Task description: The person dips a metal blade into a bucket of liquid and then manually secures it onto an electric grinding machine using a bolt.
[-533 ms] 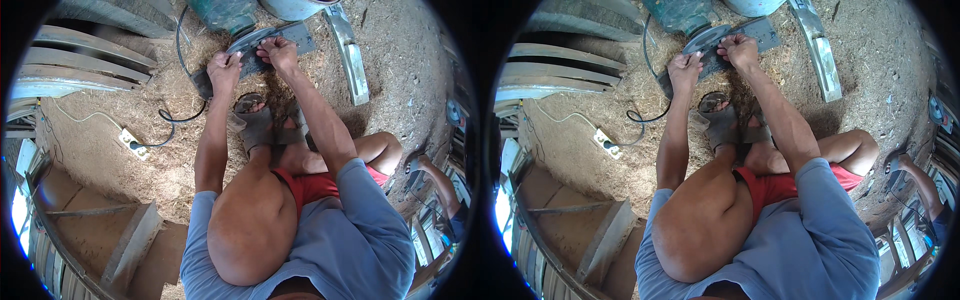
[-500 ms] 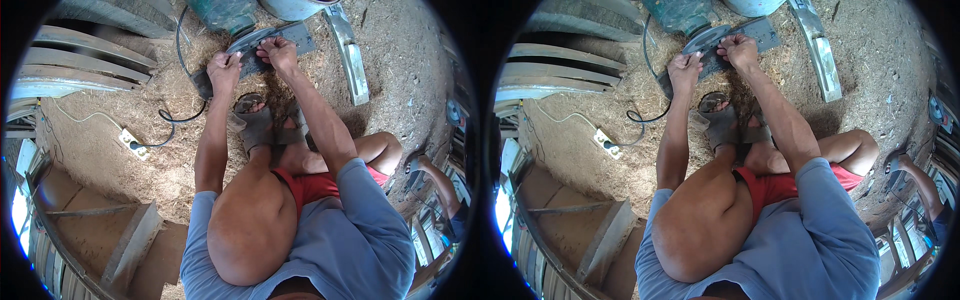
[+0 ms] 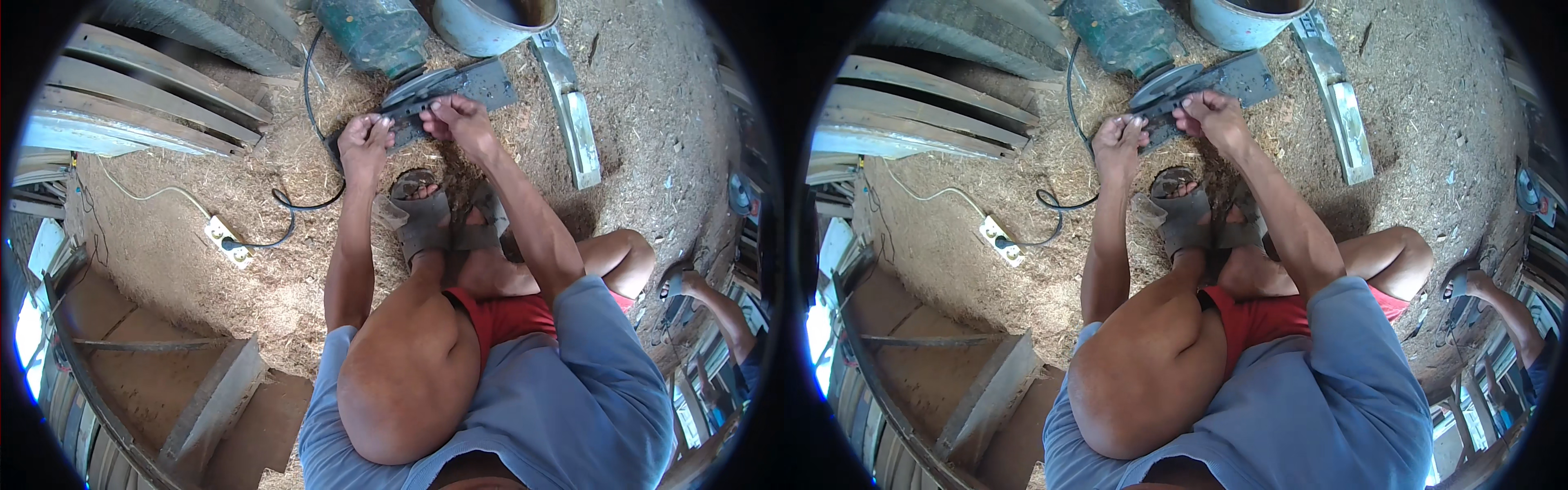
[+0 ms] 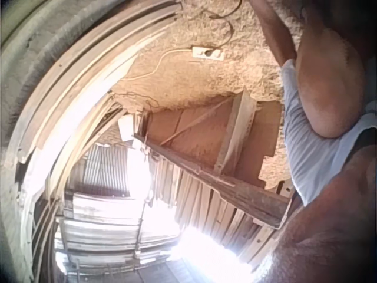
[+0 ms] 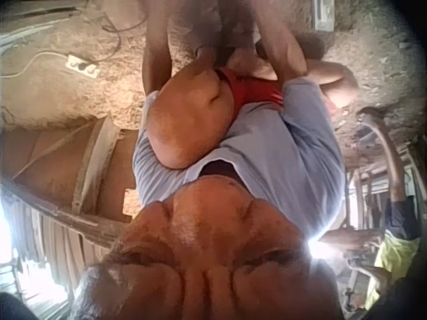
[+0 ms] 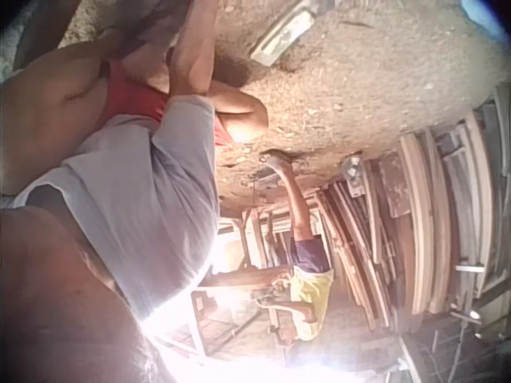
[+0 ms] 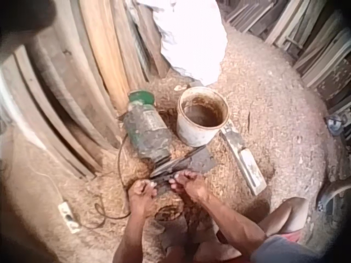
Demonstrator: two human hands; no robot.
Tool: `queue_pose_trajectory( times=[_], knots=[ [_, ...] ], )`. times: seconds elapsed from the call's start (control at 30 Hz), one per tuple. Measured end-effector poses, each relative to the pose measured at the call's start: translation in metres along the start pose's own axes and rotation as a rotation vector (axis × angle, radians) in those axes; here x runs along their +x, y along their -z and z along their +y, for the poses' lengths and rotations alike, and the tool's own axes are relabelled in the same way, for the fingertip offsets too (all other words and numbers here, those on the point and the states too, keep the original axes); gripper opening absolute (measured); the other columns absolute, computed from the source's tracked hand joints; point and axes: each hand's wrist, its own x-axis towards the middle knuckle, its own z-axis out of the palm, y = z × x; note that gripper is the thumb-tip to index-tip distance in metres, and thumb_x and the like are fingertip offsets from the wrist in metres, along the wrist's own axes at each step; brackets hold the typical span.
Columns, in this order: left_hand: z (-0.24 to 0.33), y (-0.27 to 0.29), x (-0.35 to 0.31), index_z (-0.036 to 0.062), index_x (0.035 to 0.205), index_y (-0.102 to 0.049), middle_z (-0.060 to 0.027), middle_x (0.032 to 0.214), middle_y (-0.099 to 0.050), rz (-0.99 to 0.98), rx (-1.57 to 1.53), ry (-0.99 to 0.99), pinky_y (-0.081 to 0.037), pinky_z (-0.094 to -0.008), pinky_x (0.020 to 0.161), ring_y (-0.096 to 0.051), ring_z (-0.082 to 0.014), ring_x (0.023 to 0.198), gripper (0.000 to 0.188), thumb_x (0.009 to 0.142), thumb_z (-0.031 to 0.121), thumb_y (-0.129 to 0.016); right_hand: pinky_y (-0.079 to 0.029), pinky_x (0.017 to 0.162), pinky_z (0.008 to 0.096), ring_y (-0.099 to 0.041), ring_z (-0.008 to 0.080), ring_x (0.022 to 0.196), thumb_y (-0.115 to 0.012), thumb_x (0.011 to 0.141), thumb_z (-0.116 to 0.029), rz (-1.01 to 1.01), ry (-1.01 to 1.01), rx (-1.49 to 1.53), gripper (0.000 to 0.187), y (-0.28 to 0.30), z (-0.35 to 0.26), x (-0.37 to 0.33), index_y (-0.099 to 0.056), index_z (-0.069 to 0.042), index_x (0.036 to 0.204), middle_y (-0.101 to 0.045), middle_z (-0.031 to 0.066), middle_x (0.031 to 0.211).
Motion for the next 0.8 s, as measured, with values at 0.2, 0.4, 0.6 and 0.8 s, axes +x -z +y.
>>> queue_pose_trajectory(
  times=[0.2, 0.4, 0.6, 0.8],
  knots=[
    [0.013, 0.021, -0.026, -0.0025, 0.106, -0.06, -0.0112, 0.095, -0.067, -0.109, -0.325, 0.018, -0.058, -0.0278, 0.068, -0.066, -0.0148, 0.075, 0.013, 0.094, 0.002, -0.057, -0.057, 0.061, 0.0252, -0.067, 0.0145, 0.07, -0.065, 0.092, -0.012, -0.177, -0.188, 0.183, 0.007, -0.001, -0.003, -0.048, -0.064, -0.005, 0.092, -0.069, 0.0079, 0.087],
    [0.03, 0.01, -0.037, -0.0012, 0.112, -0.059, -0.01, 0.102, -0.066, -0.179, -0.641, 0.092, -0.059, -0.0319, 0.077, -0.066, -0.016, 0.088, 0.019, 0.094, 0.001, -0.058, -0.054, 0.061, 0.0229, -0.063, 0.0094, 0.07, -0.068, 0.088, -0.004, -0.213, -0.047, 0.088, 0.013, -0.002, 0.019, -0.062, -0.065, -0.002, 0.101, -0.066, 0.0028, 0.086],
    [0.036, 0.008, -0.036, 0.0019, 0.109, -0.061, -0.006, 0.095, -0.066, -0.182, -0.269, 0.119, -0.053, -0.0243, 0.075, -0.062, -0.0099, 0.086, 0.021, 0.089, -0.001, -0.064, -0.055, 0.063, 0.0247, -0.061, 0.0088, 0.073, -0.064, 0.091, -0.004, -0.339, -0.049, -0.09, 0.014, -0.007, 0.012, -0.071, -0.065, -0.001, 0.105, -0.064, 0.0022, 0.087],
    [0.053, -0.007, -0.051, 0.0016, 0.112, -0.058, -0.0052, 0.098, -0.065, -0.261, -0.136, -0.004, -0.05, -0.0247, 0.082, -0.06, -0.0103, 0.089, 0.031, 0.084, -0.006, -0.068, -0.057, 0.063, 0.0262, -0.057, 0.008, 0.071, -0.065, 0.091, -0.008, -0.322, -0.049, 0.086, 0.009, -0.005, 0.003, -0.081, -0.064, -0.004, 0.1, -0.063, 0.002, 0.084]
  ],
)
